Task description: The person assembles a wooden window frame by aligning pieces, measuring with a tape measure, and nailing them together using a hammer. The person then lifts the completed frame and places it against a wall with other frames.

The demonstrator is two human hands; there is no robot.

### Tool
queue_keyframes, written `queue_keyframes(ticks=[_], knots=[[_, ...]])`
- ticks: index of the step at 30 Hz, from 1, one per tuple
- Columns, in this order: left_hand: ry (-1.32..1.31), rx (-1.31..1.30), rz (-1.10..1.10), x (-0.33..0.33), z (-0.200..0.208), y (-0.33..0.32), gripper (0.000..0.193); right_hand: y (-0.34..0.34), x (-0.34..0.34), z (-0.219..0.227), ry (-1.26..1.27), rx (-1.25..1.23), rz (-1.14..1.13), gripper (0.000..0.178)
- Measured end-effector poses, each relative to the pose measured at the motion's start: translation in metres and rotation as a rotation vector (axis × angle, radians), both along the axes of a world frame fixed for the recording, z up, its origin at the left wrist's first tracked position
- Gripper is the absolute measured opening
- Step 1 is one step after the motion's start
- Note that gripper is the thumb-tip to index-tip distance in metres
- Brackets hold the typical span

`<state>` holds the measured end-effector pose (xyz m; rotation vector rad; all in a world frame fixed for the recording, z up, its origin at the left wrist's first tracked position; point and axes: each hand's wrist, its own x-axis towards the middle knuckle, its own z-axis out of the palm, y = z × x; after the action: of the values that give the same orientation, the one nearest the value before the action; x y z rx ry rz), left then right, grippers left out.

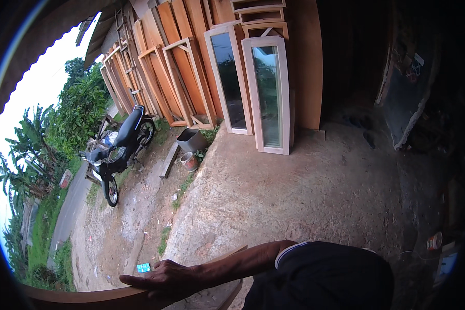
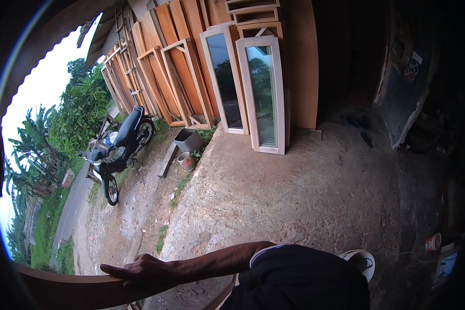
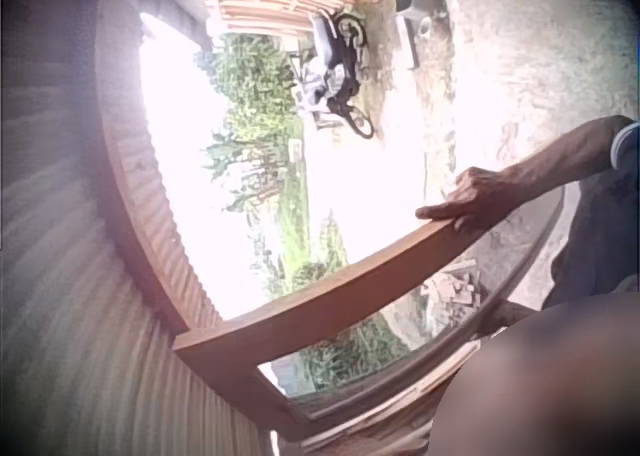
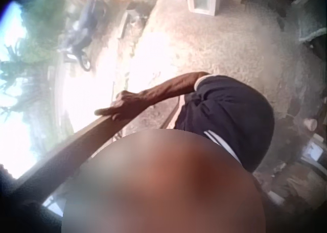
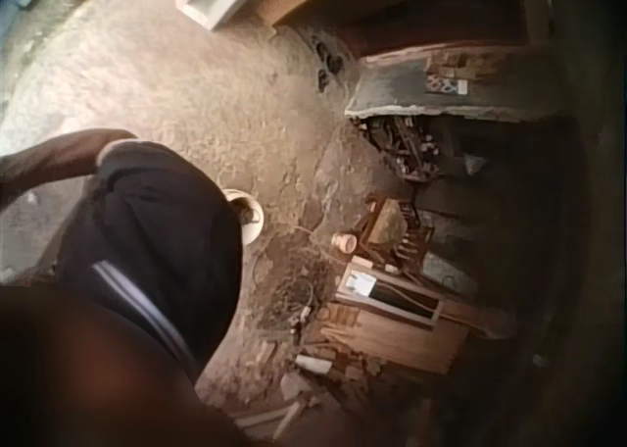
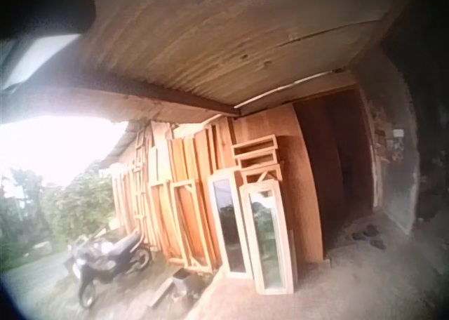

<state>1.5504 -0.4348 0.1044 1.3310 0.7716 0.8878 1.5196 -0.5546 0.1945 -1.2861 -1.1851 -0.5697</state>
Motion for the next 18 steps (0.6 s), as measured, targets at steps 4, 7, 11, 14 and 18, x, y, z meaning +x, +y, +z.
queue_keyframes(ticks=[4, 7, 11, 14, 18], knots=[[0.001, 0.011, -0.006, 0.101, -0.007, -0.029, 0.090, -0.036, 0.109, -0.020, 0.240, -0.079, 0.047, 0.069], [-0.010, 0.026, 0.034, 0.173, -0.009, -0.049, 0.090, -0.065, 0.187, -0.029, 0.285, 0.003, 0.071, 0.071], [0.004, 0.045, 0.119, 0.247, -0.003, -0.067, 0.090, -0.098, 0.285, -0.017, 0.309, 0.069, 0.061, 0.079], [0.011, 0.059, 0.190, 0.288, 0.004, -0.075, 0.090, -0.126, 0.345, 0.000, 0.372, 0.027, 0.111, 0.071], [0.006, 0.065, 0.246, 0.349, 0.005, -0.088, 0.090, -0.166, 0.428, 0.006, 0.383, 0.074, 0.139, 0.051]])
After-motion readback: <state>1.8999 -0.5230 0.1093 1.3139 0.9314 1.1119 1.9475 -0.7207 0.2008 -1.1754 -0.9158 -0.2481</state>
